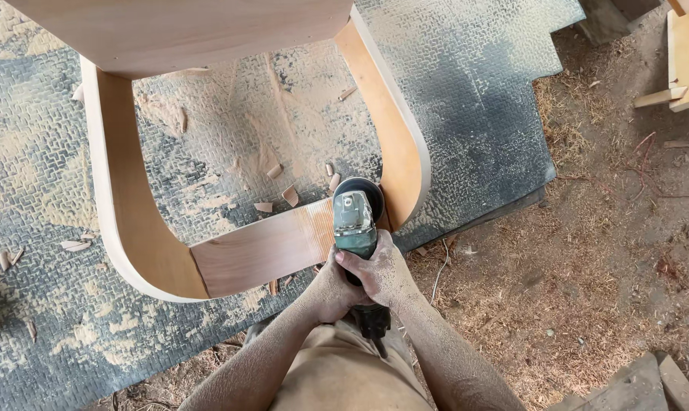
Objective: The person uses an angle grinder with a sanding disc to smooth the curved inner edge of a wooden chair frame. The tool is moved along the curve repeatedly, generating wood dust. The person occasionally pauses to wipe the surface with a hand.
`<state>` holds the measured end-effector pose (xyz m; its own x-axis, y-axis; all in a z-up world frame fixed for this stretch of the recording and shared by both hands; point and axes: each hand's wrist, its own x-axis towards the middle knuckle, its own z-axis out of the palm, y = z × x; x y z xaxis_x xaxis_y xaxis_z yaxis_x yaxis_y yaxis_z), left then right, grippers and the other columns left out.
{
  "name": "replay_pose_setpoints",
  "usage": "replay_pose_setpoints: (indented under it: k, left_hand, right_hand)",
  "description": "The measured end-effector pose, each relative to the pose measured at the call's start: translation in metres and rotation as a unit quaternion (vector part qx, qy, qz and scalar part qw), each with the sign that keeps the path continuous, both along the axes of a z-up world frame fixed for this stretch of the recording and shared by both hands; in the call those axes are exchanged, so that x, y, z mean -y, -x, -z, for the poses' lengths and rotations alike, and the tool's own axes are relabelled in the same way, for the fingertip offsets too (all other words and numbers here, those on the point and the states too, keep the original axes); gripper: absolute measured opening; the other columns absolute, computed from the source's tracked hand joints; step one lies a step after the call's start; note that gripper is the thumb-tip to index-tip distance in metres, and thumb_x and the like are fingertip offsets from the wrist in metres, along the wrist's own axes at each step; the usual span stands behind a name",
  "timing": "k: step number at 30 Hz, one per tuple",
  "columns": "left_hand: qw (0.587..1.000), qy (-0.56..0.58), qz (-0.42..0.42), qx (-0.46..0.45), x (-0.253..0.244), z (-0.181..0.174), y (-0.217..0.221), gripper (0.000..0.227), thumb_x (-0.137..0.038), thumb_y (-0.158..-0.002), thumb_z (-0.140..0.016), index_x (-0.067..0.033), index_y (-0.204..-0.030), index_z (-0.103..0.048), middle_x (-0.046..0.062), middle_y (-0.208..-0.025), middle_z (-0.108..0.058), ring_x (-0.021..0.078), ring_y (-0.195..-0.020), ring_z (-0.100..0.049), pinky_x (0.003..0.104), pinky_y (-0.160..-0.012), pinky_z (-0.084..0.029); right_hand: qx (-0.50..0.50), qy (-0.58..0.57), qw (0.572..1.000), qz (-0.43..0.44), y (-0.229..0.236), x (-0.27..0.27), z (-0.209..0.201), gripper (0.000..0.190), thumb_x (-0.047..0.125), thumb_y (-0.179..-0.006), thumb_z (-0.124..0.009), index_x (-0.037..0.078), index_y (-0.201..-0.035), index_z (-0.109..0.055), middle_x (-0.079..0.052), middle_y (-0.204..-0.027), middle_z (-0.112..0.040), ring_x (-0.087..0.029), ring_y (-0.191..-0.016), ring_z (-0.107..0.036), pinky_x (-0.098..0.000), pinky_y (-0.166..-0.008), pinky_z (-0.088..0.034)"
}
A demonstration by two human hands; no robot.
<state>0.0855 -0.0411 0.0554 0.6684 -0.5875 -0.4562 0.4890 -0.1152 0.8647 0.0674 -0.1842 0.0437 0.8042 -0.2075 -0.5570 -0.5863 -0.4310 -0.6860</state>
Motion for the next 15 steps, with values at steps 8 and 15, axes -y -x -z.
replay_pose_setpoints:
  k: [8, 15]
  left_hand:
    - [1.000, -0.021, 0.011, -0.018, -0.003, 0.001, 0.001, 0.047, -0.010, -0.071, -0.083, -0.0014, -0.112, -0.062, 0.010, -0.100, -0.071, 0.0170, -0.090, -0.069, 0.031, -0.078, -0.060]
    - [0.990, -0.099, -0.074, -0.073, -0.007, -0.001, 0.013, 0.069, -0.010, -0.066, -0.088, -0.0046, -0.119, -0.044, 0.007, -0.104, -0.067, 0.0152, -0.093, -0.070, 0.032, -0.080, -0.062]
  right_hand:
    - [-0.026, -0.023, 0.999, -0.011, 0.004, 0.001, 0.018, 0.086, 0.052, -0.073, -0.083, -0.005, -0.129, -0.051, -0.019, -0.113, -0.069, -0.027, -0.109, -0.070, -0.0397, -0.096, -0.055]
    - [-0.013, -0.152, 0.986, -0.060, -0.001, -0.003, 0.033, 0.084, 0.051, -0.074, -0.081, -0.005, -0.131, -0.056, -0.019, -0.116, -0.070, -0.029, -0.112, -0.069, -0.0403, -0.102, -0.052]
